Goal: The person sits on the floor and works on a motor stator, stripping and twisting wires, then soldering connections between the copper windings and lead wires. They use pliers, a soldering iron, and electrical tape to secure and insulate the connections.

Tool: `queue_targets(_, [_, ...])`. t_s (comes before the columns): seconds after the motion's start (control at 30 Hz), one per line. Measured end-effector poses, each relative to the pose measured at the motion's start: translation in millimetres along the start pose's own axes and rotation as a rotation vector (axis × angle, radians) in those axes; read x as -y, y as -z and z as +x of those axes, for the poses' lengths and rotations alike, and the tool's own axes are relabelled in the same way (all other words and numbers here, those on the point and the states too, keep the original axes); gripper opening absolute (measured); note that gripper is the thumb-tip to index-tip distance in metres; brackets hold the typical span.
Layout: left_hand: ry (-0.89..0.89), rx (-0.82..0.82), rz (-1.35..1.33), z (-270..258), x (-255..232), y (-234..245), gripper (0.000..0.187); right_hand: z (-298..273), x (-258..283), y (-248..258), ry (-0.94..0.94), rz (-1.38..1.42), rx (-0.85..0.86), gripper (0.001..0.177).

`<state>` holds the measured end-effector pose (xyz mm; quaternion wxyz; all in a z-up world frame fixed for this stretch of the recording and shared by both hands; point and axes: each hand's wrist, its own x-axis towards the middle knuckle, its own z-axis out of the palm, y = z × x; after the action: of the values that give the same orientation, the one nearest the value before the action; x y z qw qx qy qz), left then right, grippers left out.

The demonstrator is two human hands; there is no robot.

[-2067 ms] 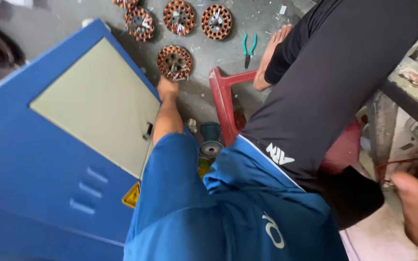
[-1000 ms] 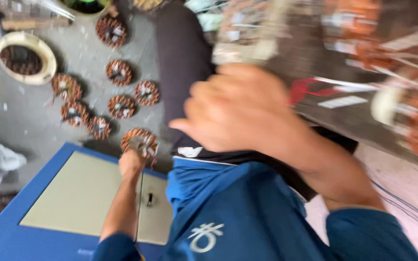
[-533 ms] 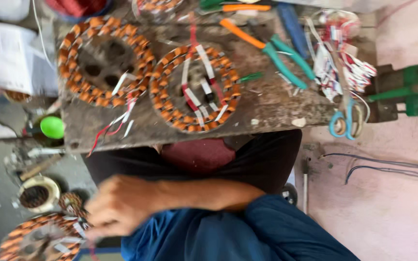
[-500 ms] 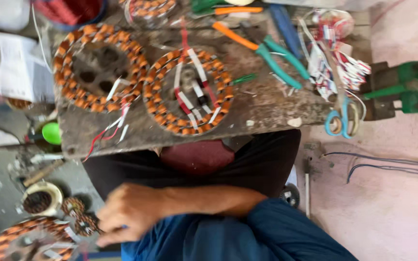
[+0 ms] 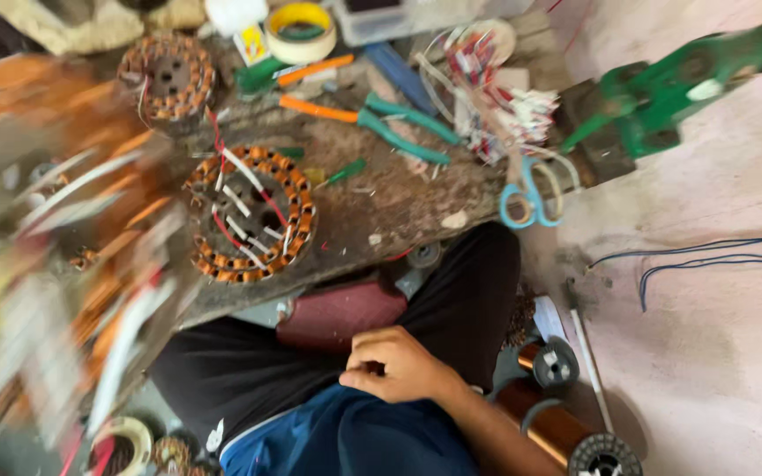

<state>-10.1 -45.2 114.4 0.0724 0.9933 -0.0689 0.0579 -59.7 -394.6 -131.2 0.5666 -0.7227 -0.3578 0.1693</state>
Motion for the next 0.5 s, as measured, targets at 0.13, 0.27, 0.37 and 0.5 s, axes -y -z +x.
queue_targets(0.13, [-0.178,-0.04,0.079,92,-85,42,0.048,-28,1,1,-0.063,0.04,-0.169,0.014])
queue_targets(0.27, [-0.231,0.091,0.144,175,-139,49,0.051,-60,-10,0,-0.079,0.088,-0.287,0.015])
queue_targets(0.37, [-0.242,0.218,0.143,206,-161,16,0.054,-80,-25,4,-0.168,0.099,-0.349,0.017])
queue_targets(0.5, [-0.221,0.325,0.055,227,-180,-25,0.051,-98,-51,5,-0.253,0.1,-0.419,0.018])
